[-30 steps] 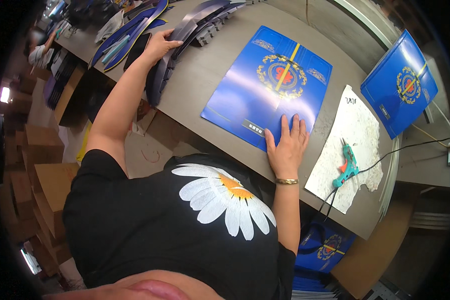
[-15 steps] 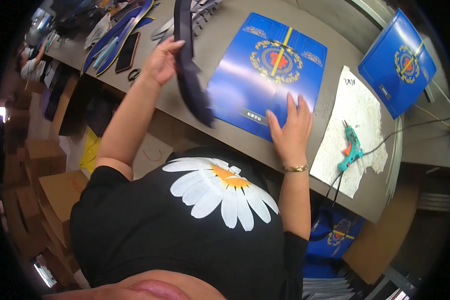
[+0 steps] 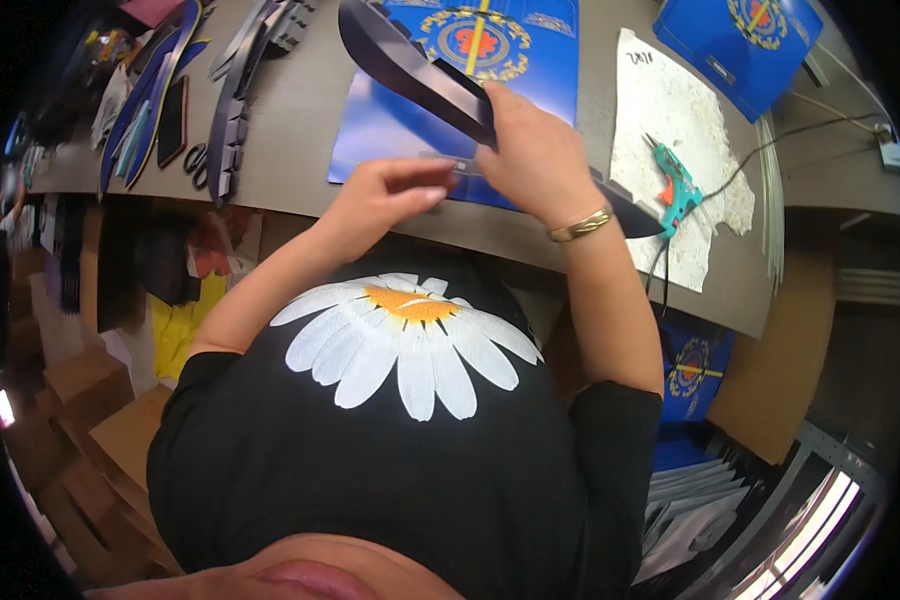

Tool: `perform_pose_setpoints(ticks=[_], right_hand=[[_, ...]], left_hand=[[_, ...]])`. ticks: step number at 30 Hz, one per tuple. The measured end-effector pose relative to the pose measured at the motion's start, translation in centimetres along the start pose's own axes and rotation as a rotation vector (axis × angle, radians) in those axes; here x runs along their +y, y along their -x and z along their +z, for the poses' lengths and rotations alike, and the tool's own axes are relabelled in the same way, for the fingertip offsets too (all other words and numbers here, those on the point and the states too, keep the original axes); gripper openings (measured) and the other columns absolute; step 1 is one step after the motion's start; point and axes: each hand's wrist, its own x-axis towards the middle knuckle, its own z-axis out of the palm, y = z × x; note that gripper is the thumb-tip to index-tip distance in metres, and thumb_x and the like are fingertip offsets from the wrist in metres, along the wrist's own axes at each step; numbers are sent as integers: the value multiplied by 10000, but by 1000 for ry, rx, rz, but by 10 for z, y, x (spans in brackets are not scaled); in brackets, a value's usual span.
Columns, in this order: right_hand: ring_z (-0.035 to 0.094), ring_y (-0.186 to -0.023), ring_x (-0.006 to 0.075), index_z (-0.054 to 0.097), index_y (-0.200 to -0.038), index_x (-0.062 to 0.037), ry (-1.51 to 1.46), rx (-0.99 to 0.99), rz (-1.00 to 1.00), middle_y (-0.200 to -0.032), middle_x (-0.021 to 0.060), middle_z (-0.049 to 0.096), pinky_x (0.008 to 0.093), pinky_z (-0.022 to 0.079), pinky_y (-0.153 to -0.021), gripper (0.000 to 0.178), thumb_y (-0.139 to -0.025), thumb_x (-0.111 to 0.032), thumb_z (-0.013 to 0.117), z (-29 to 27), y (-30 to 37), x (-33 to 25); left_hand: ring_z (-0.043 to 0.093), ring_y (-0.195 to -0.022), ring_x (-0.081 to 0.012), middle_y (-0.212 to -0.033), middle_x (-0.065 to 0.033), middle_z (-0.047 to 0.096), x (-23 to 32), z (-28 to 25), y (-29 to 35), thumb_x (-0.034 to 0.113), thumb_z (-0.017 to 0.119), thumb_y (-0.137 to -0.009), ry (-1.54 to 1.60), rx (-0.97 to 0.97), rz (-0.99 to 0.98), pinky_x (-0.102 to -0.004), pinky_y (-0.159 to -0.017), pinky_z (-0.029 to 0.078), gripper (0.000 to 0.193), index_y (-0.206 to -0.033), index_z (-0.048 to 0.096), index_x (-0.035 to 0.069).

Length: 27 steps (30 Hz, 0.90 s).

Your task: The person uses a hot glue gun to attach a black plastic strip to the edge of a blue cardboard box. They repeatedly apply glue and press the strip into place along the box's perimeter.

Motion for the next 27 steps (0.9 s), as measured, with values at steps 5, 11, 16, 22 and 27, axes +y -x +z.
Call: perform_pose_setpoints(ticks=[5, 11, 16, 22, 27], right_hand=[[634, -1017, 380, 560, -1267, -51, -115, -229, -145, -1083, 198, 672, 459, 505, -884, 474, -798, -100, 613, -17, 21, 13], [631, -1016, 382, 571, -1268, -38, -225, -271, -138, -1084, 202, 672, 452, 492, -906, 468, -826, -156, 666, -17, 32, 9], [637, -991, 382, 613, -1221, -22, -165, -185, -79, -1052, 209, 681, 432, 497, -884, 486, -829, -276, 746, -25, 43, 32], [638, -933, 337, 663, -1066, 23, -385, -353, -20, -996, 185, 677, 373, 503, -843, 356, -810, -203, 767, -37, 43, 34], [648, -969, 324, 687, -1011, 41, -427, -412, 64, -993, 180, 688, 369, 509, -846, 331, -797, -198, 768, -42, 41, 32]], left_hand=[[527, -1271, -275, -1339, -96, 589, 42, -23, -6, 161, 776, -782, -1262, 30, 824, -410, -1079, 395, 594, -1344, 594, 108], [619, -1061, -225, -1046, -57, 681, 33, -36, -18, 121, 729, -818, -1376, -229, 742, -422, -1114, 371, 467, -1274, 629, 97], [618, -970, -248, -978, -73, 667, 30, -42, -22, 75, 664, -870, -1353, -235, 753, -394, -951, 462, 369, -1239, 644, 80], [580, -911, -298, -944, -120, 613, 44, -38, -14, -69, 564, -833, -1162, -423, 586, -391, -852, 464, 535, -1346, 579, 81], [562, -914, -299, -963, -146, 591, 51, -41, -9, -162, 456, -706, -1089, -443, 600, -396, -862, 460, 828, -1485, 452, 116]])
